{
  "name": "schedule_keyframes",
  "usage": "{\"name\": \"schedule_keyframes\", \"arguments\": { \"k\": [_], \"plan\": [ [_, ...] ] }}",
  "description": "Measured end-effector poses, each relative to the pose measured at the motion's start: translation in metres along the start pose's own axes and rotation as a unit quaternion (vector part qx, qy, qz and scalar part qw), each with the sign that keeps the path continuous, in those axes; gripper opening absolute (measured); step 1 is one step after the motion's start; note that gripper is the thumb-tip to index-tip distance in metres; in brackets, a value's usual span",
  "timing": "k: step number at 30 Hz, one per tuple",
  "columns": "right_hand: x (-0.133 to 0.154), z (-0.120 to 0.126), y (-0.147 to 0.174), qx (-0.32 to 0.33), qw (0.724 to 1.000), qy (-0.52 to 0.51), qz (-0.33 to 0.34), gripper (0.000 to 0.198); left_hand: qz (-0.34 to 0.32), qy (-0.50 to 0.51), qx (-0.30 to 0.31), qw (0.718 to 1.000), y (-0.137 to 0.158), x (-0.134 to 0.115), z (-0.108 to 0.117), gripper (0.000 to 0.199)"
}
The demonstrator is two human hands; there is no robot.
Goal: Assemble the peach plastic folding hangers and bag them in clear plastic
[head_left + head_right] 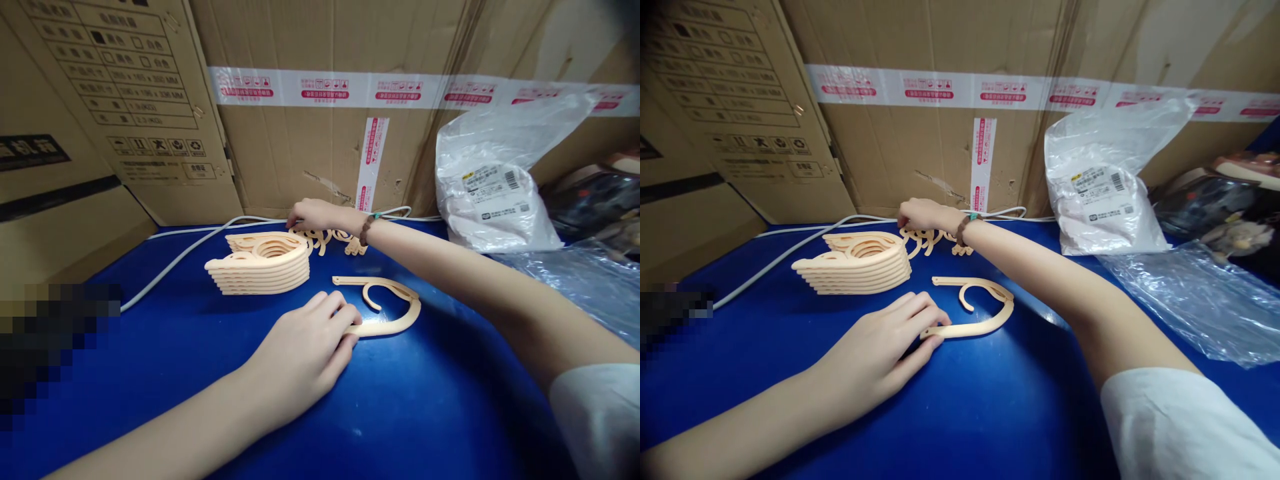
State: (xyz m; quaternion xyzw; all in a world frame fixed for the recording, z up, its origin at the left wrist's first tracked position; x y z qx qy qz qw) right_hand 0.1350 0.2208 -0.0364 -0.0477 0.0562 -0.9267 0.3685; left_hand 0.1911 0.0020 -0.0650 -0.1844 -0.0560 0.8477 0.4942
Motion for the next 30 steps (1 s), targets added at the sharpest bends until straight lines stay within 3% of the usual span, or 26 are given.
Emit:
{"name": "schedule_keyframes", "arguments": {
  "k": [9,14,19,24,27,30],
  "plan": [
    [0.024,0.005,-0.002,-0.009,0.995,0.095,0.023,0.017,0.007,0.003,0.024,1.000,-0.001,-0.002,0.000,0.016],
    [0.004,0.038,0.018,-0.068,0.994,0.091,-0.010,0.023,0.010,-0.003,0.017,1.000,-0.002,-0.001,0.001,0.014],
    [-0.022,0.073,0.085,-0.137,0.983,0.087,-0.084,0.021,0.008,-0.011,0.001,1.000,-0.001,-0.001,0.004,0.013],
    [-0.012,0.078,0.171,-0.172,0.974,0.061,-0.135,0.014,0.013,-0.019,-0.041,0.999,0.001,0.001,0.012,0.009],
    [0.004,0.069,0.204,-0.157,0.979,0.037,-0.128,0.015,-0.007,-0.034,-0.104,0.994,0.002,-0.005,0.026,0.011],
    [0.028,0.061,0.222,-0.160,0.984,0.050,-0.068,0.020,-0.030,-0.063,-0.181,0.981,0.005,-0.014,0.045,0.013]
  ]
}}
Point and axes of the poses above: each hand's wrist, its own y-axis away from the middle knuckle, its own z-axis out of the back of the hand, x = y × z, the point moved 10 cm from there along -y, towards the middle knuckle, and after that the axes turned 14 degrees about -z, right-handed, at the moved point
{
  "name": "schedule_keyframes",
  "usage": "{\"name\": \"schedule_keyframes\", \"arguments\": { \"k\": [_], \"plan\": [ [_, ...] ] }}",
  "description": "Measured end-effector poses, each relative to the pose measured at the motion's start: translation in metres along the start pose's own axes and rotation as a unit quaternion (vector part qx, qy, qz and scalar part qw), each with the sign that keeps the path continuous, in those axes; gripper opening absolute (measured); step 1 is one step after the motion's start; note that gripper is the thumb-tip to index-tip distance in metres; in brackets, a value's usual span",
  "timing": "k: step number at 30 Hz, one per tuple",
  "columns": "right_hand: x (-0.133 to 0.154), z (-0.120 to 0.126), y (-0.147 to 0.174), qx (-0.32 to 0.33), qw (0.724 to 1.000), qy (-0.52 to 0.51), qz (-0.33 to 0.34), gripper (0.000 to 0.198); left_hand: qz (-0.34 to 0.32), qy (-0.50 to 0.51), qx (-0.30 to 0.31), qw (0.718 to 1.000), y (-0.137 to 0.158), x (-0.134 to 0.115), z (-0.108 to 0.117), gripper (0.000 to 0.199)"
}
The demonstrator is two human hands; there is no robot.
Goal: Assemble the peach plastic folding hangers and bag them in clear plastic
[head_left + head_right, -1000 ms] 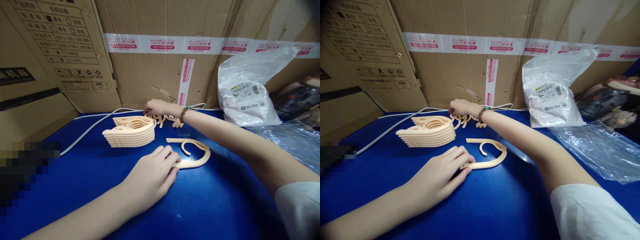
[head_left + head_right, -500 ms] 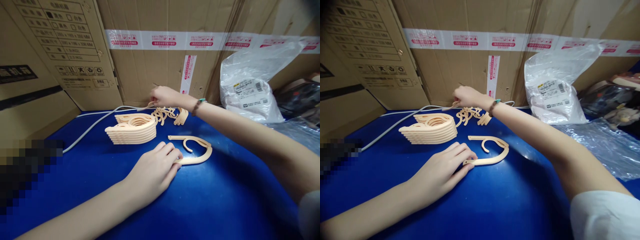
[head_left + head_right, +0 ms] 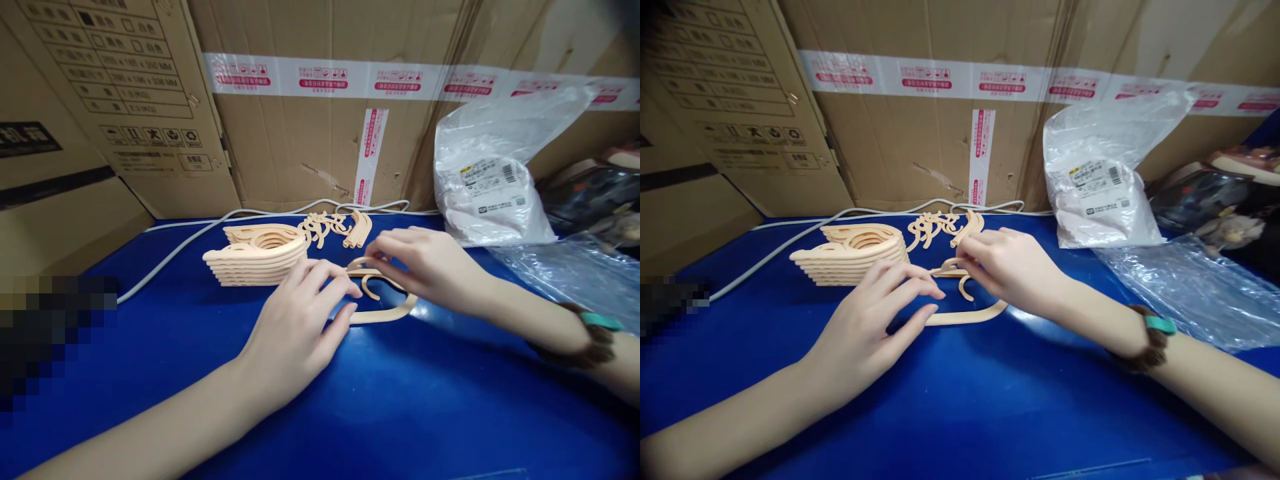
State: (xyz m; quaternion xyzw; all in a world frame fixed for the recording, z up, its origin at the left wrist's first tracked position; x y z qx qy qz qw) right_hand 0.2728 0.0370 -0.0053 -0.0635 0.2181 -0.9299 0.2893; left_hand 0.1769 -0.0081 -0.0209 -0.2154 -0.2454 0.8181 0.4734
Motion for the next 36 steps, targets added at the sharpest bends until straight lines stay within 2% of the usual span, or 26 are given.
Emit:
{"name": "schedule_keyframes", "arguments": {
  "k": [3,6,8,10,12,15,19,21,26,31,36],
  "plan": [
    [0.029,0.003,0.019,-0.029,0.994,0.003,0.102,0.023,-0.011,-0.004,-0.027,1.000,-0.001,-0.004,0.008,0.016],
    [0.055,0.016,0.036,-0.094,0.979,-0.001,0.179,0.022,-0.003,0.025,0.006,1.000,0.001,-0.003,0.000,0.023],
    [0.065,0.024,0.042,-0.123,0.972,0.001,0.200,0.021,0.018,0.047,0.037,0.998,0.004,0.000,-0.008,0.022],
    [0.068,0.027,0.042,-0.114,0.975,-0.004,0.193,0.021,0.043,0.076,0.069,0.994,0.007,0.004,-0.017,0.018],
    [0.062,0.026,0.036,-0.075,0.984,-0.035,0.158,0.021,0.056,0.094,0.090,0.990,0.009,0.006,-0.023,0.018],
    [0.042,0.023,0.028,-0.025,0.989,-0.119,0.088,0.019,0.051,0.079,0.089,0.992,0.009,0.006,-0.021,0.031],
    [0.014,0.015,0.024,-0.003,0.984,-0.178,-0.002,0.018,0.056,0.030,0.078,0.995,0.008,0.009,-0.011,0.036],
    [0.014,0.010,0.027,0.004,0.988,-0.153,0.010,0.018,0.065,0.006,0.076,0.995,0.008,0.012,-0.007,0.035],
    [0.037,-0.002,0.039,0.006,0.994,-0.053,0.096,0.028,0.076,-0.016,0.087,0.993,0.010,0.017,-0.006,0.032],
    [0.045,-0.015,0.045,0.039,0.989,-0.045,0.138,0.028,0.099,-0.003,0.117,0.988,0.010,0.023,-0.014,0.032],
    [0.041,-0.028,0.043,0.086,0.986,-0.055,0.133,0.024,0.140,0.029,0.160,0.977,0.013,0.030,-0.023,0.036]
  ]
}}
Point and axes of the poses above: each hand's wrist, its own y-axis away from the middle knuckle, its own z-axis out of the back of the hand, x = y × z, the point moved 10 cm from there along -y, towards the middle knuckle, and after that the axes turned 14 degrees about -z, right-handed, at the moved point
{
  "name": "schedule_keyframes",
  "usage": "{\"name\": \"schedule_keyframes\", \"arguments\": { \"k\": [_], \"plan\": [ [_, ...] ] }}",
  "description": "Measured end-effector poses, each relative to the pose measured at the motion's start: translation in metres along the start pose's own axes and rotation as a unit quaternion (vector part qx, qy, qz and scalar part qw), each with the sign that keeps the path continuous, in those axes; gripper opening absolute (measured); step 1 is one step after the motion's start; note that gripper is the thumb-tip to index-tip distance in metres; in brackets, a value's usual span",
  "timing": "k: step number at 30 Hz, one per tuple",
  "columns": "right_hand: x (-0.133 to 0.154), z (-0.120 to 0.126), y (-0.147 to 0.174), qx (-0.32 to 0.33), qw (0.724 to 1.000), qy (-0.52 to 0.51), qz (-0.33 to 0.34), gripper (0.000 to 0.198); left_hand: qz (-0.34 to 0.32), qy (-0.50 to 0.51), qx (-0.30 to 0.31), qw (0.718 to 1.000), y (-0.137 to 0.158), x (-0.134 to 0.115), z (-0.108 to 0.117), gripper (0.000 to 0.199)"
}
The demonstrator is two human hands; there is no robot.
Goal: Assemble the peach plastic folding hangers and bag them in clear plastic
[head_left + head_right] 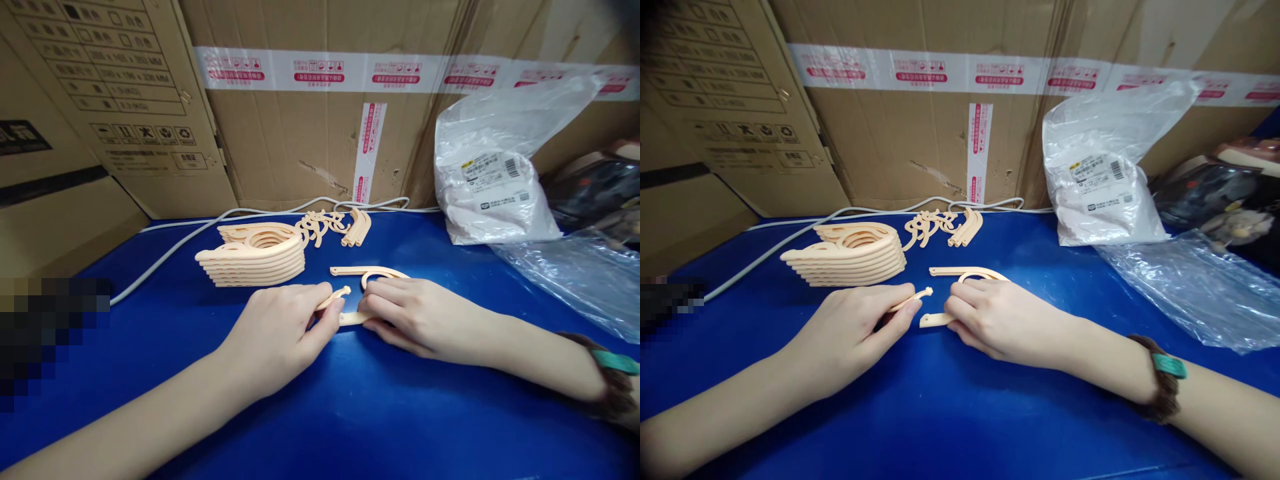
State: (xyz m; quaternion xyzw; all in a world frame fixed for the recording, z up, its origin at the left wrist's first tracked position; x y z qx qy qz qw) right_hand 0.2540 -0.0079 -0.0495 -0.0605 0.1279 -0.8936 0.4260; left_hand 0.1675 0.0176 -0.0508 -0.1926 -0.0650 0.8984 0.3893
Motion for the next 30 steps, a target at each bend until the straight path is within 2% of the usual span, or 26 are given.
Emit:
{"name": "schedule_keyframes", "arguments": {
  "k": [7,13,22,30],
  "plan": [
    [0.001,-0.001,0.001,-0.003,1.000,0.008,0.005,0.026,0.035,0.018,0.016,0.999,0.000,0.009,-0.004,0.038],
    [-0.001,-0.013,0.002,0.014,0.997,0.073,0.010,0.031,0.042,0.030,0.027,0.998,0.000,0.009,-0.007,0.038],
    [-0.002,-0.008,0.003,0.003,0.997,0.071,-0.001,0.031,0.054,0.024,0.036,0.998,0.002,0.010,-0.008,0.034],
    [-0.010,-0.007,0.001,0.010,0.998,0.043,-0.042,0.028,0.069,0.015,0.035,0.997,0.001,0.014,-0.007,0.031]
  ]
}}
Point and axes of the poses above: each hand's wrist, its own y-axis away from the middle knuckle, its own z-axis out of the back of the hand, x = y × z, the point moved 10 cm from there along -y, towards the middle knuckle, and after that the axes turned 14 degrees about -z, right-handed, at the moved point
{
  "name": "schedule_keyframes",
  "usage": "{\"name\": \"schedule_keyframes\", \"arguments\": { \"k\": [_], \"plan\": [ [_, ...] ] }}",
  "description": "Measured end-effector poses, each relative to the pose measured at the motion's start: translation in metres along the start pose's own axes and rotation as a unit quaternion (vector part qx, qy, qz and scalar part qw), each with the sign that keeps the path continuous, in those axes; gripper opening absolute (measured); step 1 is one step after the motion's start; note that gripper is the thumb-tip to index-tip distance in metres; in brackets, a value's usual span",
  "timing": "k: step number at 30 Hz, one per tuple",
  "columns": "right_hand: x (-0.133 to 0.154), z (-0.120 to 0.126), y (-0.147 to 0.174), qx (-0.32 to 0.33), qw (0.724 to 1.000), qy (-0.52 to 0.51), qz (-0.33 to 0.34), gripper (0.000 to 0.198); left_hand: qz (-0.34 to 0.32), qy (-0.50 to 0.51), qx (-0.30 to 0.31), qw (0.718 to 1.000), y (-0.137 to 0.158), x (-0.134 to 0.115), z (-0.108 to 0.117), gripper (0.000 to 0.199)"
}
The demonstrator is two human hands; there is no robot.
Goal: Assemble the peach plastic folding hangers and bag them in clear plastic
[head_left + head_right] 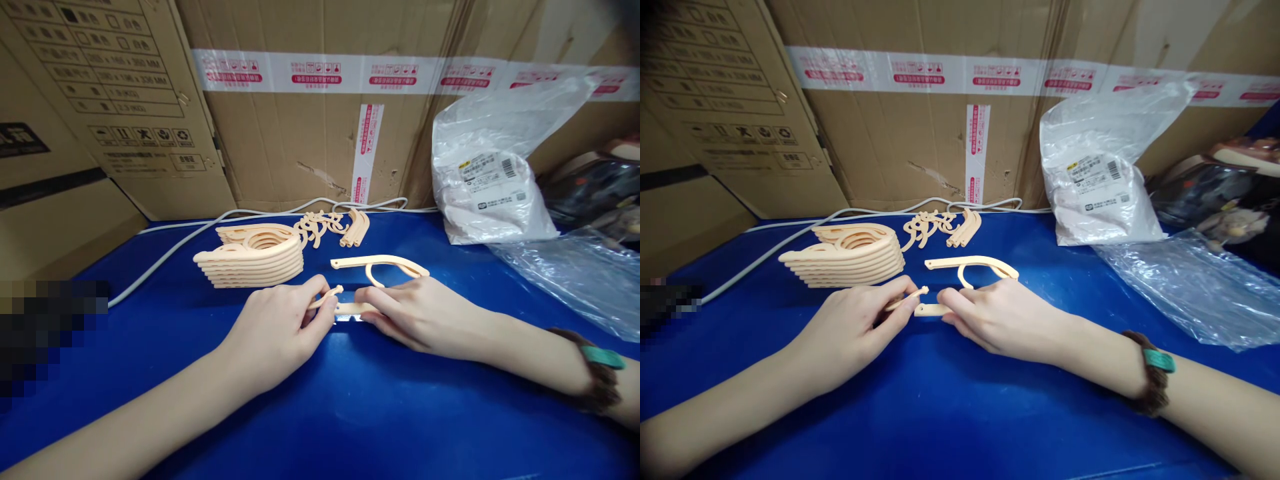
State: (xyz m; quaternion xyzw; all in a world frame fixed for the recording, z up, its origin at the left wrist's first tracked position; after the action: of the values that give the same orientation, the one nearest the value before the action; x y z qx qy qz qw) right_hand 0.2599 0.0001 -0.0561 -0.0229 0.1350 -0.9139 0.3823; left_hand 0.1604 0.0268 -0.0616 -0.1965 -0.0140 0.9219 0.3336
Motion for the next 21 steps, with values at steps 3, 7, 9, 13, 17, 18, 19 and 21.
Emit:
{"name": "schedule_keyframes", "arguments": {
  "k": [3,7,9,13,17,18,19,21],
  "plan": [
    [-0.003,0.001,0.000,-0.002,1.000,-0.005,-0.011,0.027,-0.006,-0.001,-0.001,1.000,0.001,-0.001,0.000,0.031],
    [-0.003,0.008,0.002,-0.031,0.999,-0.017,-0.008,0.030,-0.013,0.005,0.005,1.000,0.001,-0.001,-0.002,0.031],
    [-0.002,0.010,0.002,-0.041,0.999,-0.022,-0.003,0.032,-0.012,0.006,0.008,1.000,0.001,-0.001,-0.002,0.031],
    [0.001,0.011,0.002,-0.047,0.999,-0.019,0.012,0.030,-0.011,0.011,0.015,1.000,0.000,0.001,-0.004,0.031],
    [0.000,0.005,0.000,-0.024,0.999,-0.018,0.010,0.032,-0.014,0.014,0.020,1.000,0.001,0.001,-0.004,0.031],
    [-0.002,0.003,0.000,-0.018,1.000,-0.018,0.006,0.033,-0.016,0.013,0.019,1.000,0.001,0.000,-0.004,0.031],
    [-0.003,0.002,0.000,-0.014,1.000,-0.018,0.002,0.035,-0.018,0.012,0.018,1.000,0.001,0.000,-0.004,0.031],
    [-0.005,0.001,0.000,-0.007,1.000,-0.015,-0.005,0.036,-0.023,0.012,0.018,1.000,0.001,-0.001,-0.004,0.032]
  ]
}}
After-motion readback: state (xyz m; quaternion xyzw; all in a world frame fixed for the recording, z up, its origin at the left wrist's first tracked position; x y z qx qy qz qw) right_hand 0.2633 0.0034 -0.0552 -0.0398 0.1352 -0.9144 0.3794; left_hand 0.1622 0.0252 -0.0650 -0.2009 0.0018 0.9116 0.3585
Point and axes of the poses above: each hand's wrist, its own y-axis away from the middle knuckle, its own z-axis out of the back of the hand, x = y × z, the point moved 10 cm from there along -y, towards the middle knuckle, and after that the axes turned 14 degrees about -z, right-handed, at the moved point
